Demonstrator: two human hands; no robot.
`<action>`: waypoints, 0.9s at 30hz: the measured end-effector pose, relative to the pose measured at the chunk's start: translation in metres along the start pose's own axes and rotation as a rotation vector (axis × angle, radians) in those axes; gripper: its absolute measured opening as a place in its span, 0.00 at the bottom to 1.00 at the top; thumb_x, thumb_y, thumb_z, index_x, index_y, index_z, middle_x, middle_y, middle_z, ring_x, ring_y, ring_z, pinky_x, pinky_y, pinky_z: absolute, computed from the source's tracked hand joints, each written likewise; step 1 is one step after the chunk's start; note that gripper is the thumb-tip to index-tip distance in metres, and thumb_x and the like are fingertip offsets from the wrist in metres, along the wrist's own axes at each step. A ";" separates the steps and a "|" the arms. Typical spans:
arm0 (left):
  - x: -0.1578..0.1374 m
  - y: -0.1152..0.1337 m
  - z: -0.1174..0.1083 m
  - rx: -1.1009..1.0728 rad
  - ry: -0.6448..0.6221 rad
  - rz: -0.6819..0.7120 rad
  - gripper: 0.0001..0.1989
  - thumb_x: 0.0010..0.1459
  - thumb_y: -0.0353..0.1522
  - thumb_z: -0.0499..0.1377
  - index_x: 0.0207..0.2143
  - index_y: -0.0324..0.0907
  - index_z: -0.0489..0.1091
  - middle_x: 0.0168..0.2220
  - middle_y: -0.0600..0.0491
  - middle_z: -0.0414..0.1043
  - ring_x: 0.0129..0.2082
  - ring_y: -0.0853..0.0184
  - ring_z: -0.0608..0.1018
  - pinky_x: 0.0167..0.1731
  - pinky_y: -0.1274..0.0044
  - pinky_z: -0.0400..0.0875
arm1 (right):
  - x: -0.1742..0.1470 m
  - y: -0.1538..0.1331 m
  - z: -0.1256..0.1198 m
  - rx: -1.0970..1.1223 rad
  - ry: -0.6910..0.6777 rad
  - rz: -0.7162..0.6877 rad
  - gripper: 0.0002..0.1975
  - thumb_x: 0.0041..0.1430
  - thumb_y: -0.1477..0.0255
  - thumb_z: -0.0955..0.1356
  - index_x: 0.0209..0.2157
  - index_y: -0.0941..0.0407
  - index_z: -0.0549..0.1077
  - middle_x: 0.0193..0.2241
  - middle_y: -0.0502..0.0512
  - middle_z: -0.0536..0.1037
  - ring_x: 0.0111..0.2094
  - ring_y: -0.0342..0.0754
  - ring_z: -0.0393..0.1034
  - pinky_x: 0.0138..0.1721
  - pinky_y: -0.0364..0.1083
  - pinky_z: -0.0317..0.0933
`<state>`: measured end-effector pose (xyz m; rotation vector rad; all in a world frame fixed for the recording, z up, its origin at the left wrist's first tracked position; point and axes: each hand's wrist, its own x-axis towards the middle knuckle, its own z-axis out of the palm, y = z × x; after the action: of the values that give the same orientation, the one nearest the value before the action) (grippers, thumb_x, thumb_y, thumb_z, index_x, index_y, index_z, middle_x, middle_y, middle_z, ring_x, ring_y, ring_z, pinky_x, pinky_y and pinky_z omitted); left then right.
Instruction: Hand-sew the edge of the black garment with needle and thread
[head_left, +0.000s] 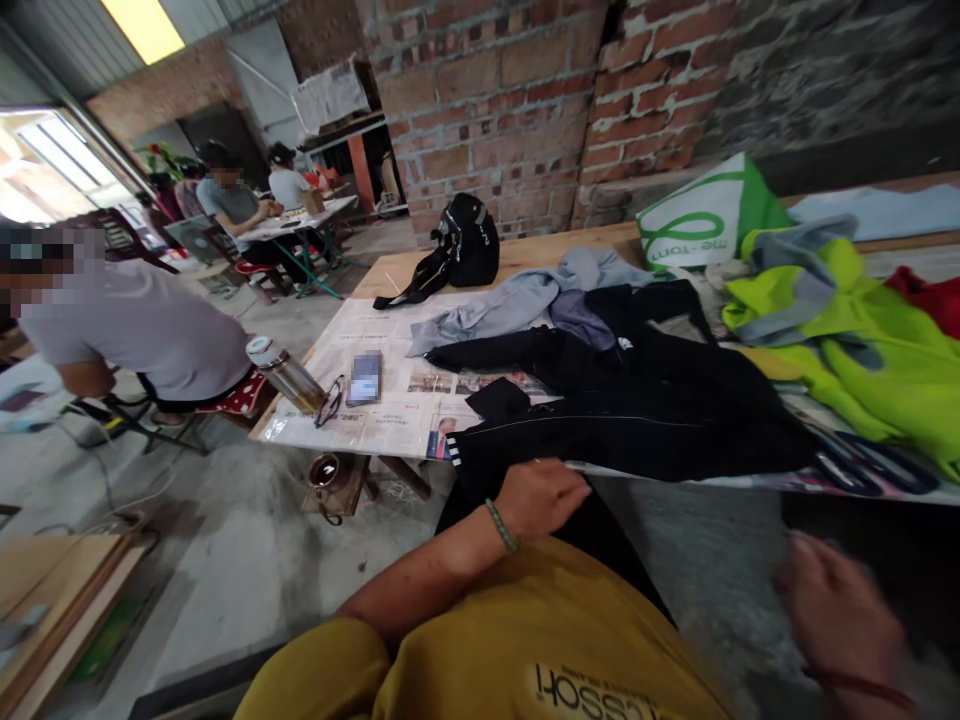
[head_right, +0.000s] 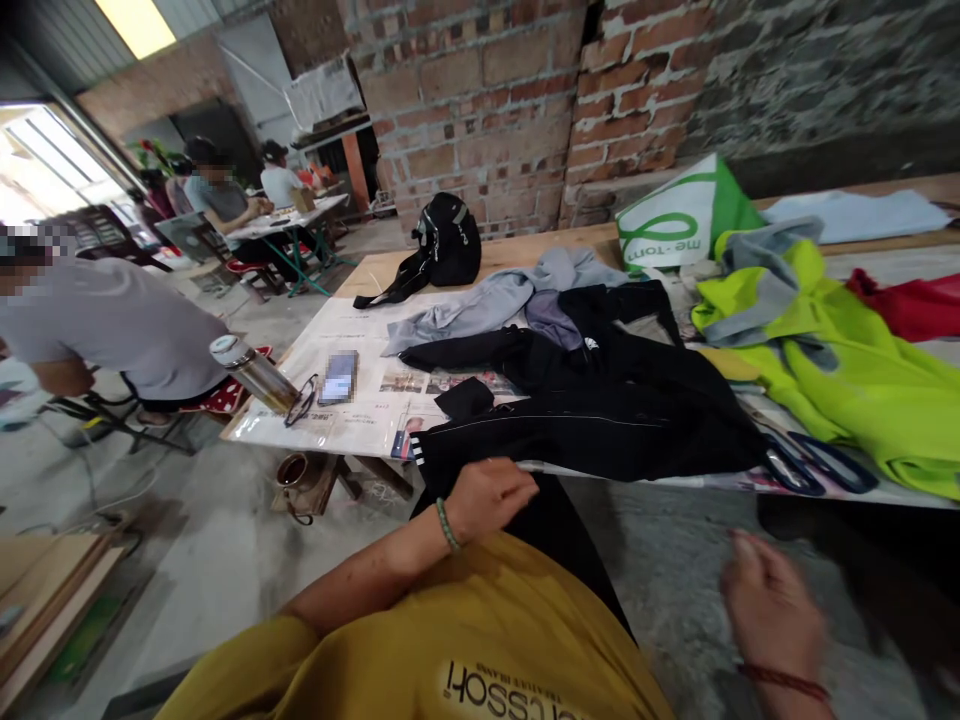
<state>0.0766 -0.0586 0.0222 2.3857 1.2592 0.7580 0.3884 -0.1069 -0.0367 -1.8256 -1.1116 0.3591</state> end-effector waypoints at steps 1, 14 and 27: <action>0.006 -0.001 -0.004 0.023 0.100 -0.044 0.12 0.61 0.34 0.50 0.33 0.43 0.74 0.32 0.51 0.75 0.36 0.68 0.75 0.41 0.77 0.70 | -0.001 -0.008 0.018 -0.006 -0.054 -0.019 0.10 0.52 0.59 0.63 0.30 0.48 0.71 0.23 0.58 0.73 0.21 0.52 0.65 0.21 0.52 0.58; 0.064 -0.020 0.033 0.149 0.088 -0.039 0.10 0.55 0.28 0.56 0.40 0.42 0.73 0.37 0.51 0.72 0.39 0.67 0.74 0.43 0.75 0.70 | -0.016 -0.074 0.111 0.078 -0.458 -0.323 0.14 0.58 0.62 0.58 0.35 0.55 0.70 0.26 0.54 0.76 0.25 0.47 0.69 0.27 0.45 0.62; 0.037 -0.038 0.030 -0.095 0.358 -0.021 0.05 0.56 0.28 0.57 0.32 0.41 0.73 0.31 0.52 0.71 0.32 0.71 0.74 0.35 0.81 0.72 | -0.027 -0.094 0.134 0.069 -0.474 -0.440 0.12 0.59 0.66 0.58 0.36 0.56 0.69 0.22 0.52 0.74 0.20 0.44 0.67 0.23 0.42 0.58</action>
<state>0.0867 -0.0083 -0.0109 2.2218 1.3418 1.2513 0.2368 -0.0392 -0.0345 -1.4135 -1.7606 0.5743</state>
